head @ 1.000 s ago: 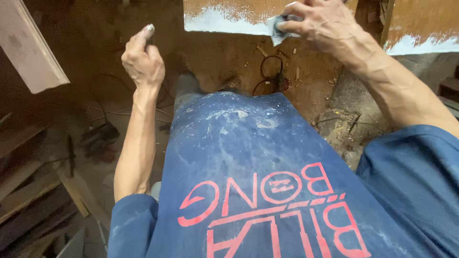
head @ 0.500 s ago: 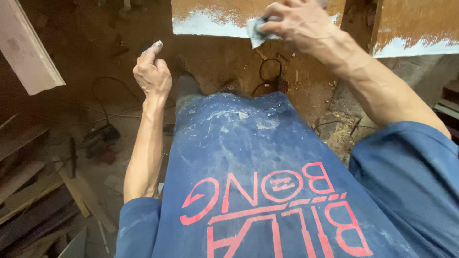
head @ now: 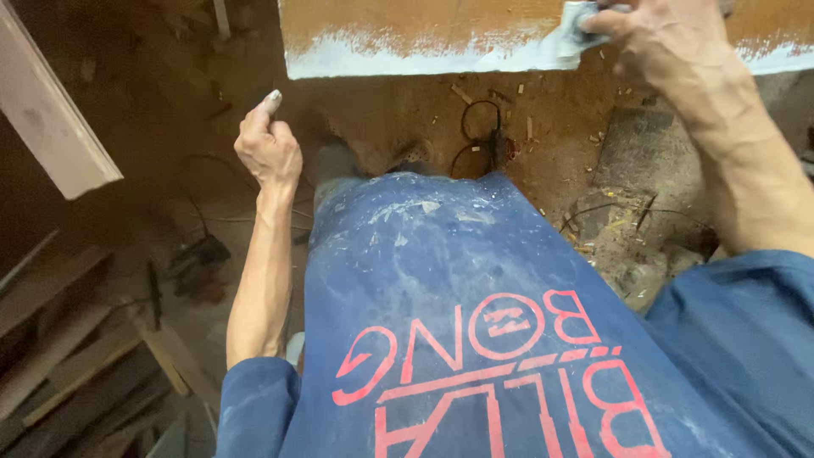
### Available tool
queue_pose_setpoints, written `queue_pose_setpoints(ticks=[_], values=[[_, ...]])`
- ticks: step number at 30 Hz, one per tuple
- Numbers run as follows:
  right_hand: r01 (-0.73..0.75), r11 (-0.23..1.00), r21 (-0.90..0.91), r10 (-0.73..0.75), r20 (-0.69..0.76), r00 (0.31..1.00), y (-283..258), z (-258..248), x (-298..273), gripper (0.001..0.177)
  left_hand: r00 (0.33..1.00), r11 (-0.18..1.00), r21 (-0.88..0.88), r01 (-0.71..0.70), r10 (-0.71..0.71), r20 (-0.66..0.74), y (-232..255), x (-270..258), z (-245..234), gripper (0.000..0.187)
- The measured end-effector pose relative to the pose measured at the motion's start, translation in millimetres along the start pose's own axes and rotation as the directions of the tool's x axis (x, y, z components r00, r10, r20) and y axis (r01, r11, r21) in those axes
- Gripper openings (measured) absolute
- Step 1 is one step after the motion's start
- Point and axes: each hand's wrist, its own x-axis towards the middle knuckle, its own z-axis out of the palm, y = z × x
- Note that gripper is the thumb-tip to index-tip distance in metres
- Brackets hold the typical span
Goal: The person uses a putty knife to spread a white paste along the edges and corners of a wooden board. They repeatedly apply and smooth the material, working along the perimeter and into the corners of the board.
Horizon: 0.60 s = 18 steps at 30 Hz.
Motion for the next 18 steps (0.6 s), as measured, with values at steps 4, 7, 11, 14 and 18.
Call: queue_pose_setpoints(ticks=[4, 7, 11, 14, 18], values=[[0.479, 0.835, -0.270, -0.547, -0.312, 0.777, -32.6, 27.4, 16.6, 0.059, 0.988, 0.996, 0.023, -0.086, 0.088, -0.129, 13.8, 13.2, 5.3, 0.035], [0.496, 0.827, -0.265, -0.556, -0.255, 0.791, -79.1, 50.9, 36.1, 0.055, 0.977, 0.992, 0.010, -0.129, 0.129, -0.172, 32.0, 27.4, 11.4, 0.034], [0.485, 0.764, -0.424, -0.606, -0.216, 0.765, -105.8, 52.2, 51.9, 0.035, 0.967, 0.983, 0.008, -0.183, 0.181, -0.182, 48.5, 41.2, 13.9, 0.034], [0.488, 0.771, -0.409, -0.579, -0.133, 0.804, -86.5, 39.6, 43.8, 0.026, 0.968, 0.986, -0.015, -0.168, 0.162, -0.193, 51.4, 40.9, 13.9, 0.036], [0.364, 0.916, -0.167, -0.387, -0.135, 0.912, -32.1, 25.3, 11.4, 0.032, 0.975, 0.992, -0.014, -0.127, 0.122, -0.185, 46.5, 37.1, 8.0, 0.036]])
